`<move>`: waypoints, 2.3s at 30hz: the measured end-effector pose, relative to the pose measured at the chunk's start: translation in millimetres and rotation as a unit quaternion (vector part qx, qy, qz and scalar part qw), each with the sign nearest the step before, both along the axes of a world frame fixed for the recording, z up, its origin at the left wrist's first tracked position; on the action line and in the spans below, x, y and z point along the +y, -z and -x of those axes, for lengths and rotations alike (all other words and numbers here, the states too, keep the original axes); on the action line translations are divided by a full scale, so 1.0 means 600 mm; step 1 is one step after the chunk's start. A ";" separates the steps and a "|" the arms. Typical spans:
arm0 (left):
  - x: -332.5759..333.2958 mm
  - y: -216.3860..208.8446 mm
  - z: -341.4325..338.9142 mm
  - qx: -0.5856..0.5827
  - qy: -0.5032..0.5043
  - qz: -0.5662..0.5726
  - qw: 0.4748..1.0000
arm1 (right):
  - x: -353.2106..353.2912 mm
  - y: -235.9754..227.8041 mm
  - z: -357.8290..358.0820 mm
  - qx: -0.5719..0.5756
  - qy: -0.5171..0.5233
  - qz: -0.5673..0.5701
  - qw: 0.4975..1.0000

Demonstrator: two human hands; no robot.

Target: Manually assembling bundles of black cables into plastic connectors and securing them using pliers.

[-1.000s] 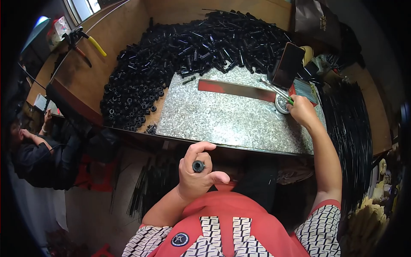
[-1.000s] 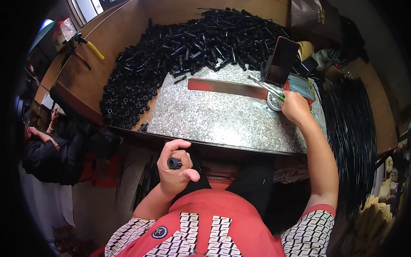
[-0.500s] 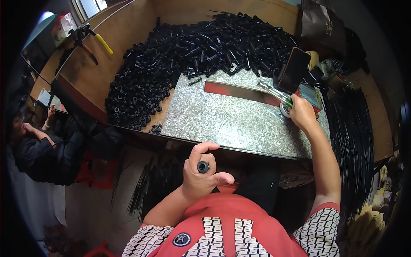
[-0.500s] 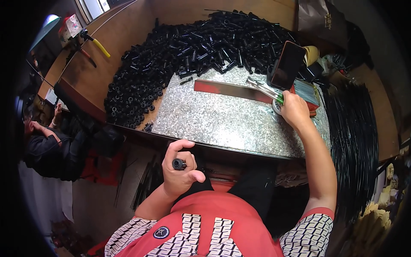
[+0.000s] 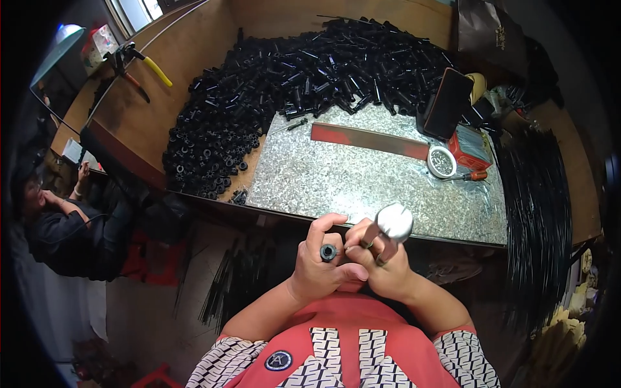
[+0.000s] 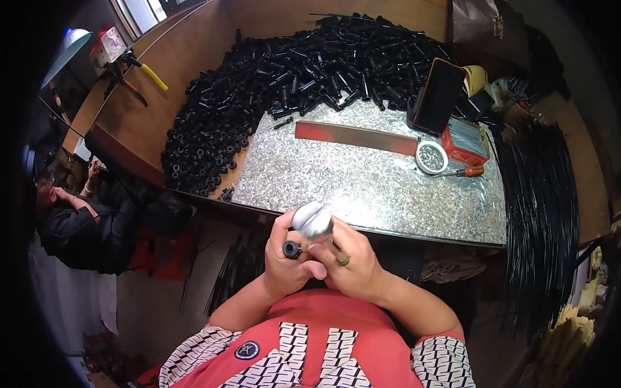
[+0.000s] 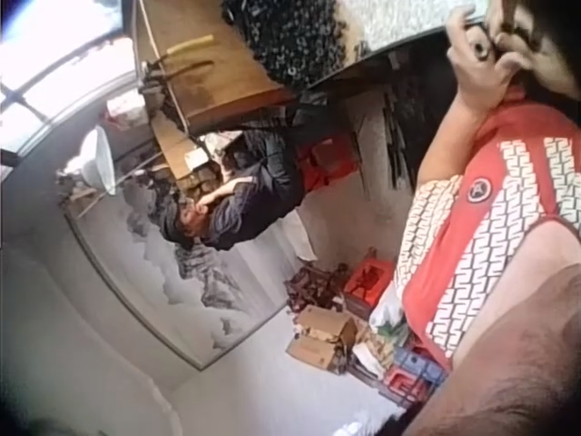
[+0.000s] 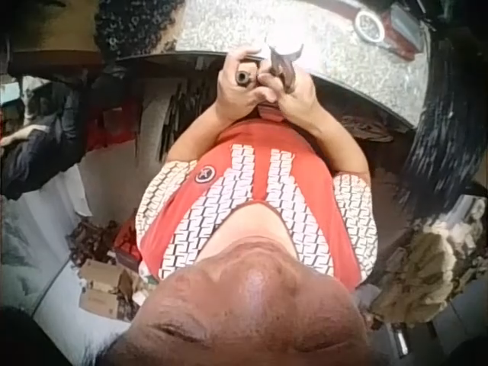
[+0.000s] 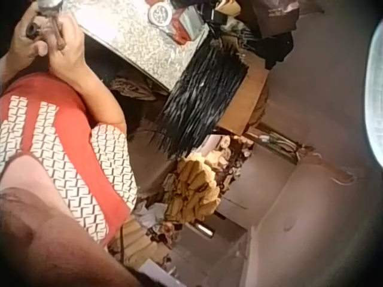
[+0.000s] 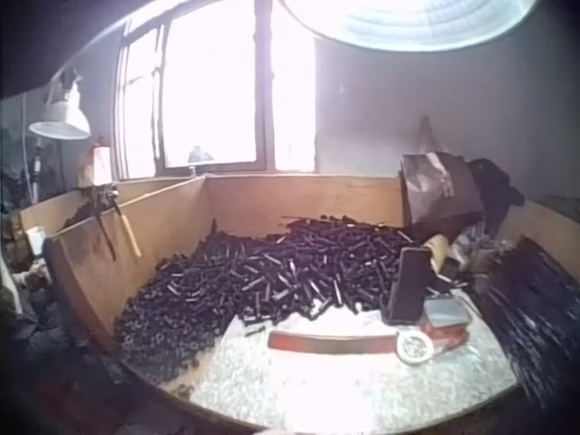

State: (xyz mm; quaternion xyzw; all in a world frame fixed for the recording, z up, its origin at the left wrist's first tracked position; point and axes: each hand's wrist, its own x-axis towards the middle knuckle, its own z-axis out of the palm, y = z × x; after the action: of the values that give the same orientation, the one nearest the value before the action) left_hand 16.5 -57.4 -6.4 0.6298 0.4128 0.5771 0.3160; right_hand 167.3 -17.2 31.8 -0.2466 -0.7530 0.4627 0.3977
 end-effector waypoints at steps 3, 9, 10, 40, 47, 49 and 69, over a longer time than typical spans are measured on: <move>-0.003 -0.001 0.001 0.018 -0.021 -0.006 1.000 | -0.008 0.022 0.008 0.052 -0.013 0.026 0.998; -0.005 0.006 0.006 0.006 0.010 -0.004 1.000 | -0.007 0.021 0.013 0.048 -0.016 -0.059 0.997; -0.005 0.005 0.006 0.005 0.010 -0.004 1.000 | -0.008 0.023 0.013 0.051 -0.017 -0.054 0.997; -0.012 0.001 0.009 -0.008 -0.024 0.015 1.000 | -0.006 0.042 0.027 0.061 0.000 -0.093 0.994; -0.010 -0.004 0.015 0.006 0.002 0.024 1.000 | 0.002 0.040 0.026 0.046 -0.007 -0.121 0.992; -0.013 -0.001 0.018 0.007 0.007 0.026 1.000 | 0.004 0.028 0.027 0.038 -0.017 -0.135 0.990; -0.005 0.016 0.078 -0.174 -0.024 0.093 0.980 | -0.015 -0.039 -0.088 -0.341 0.018 -0.262 0.902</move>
State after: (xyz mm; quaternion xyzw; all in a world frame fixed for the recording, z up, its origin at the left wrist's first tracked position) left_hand -30.2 -60.2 -16.1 0.4776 0.4179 0.6447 0.4262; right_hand 220.1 -26.1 55.1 -0.2897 -0.9322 0.1288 0.1749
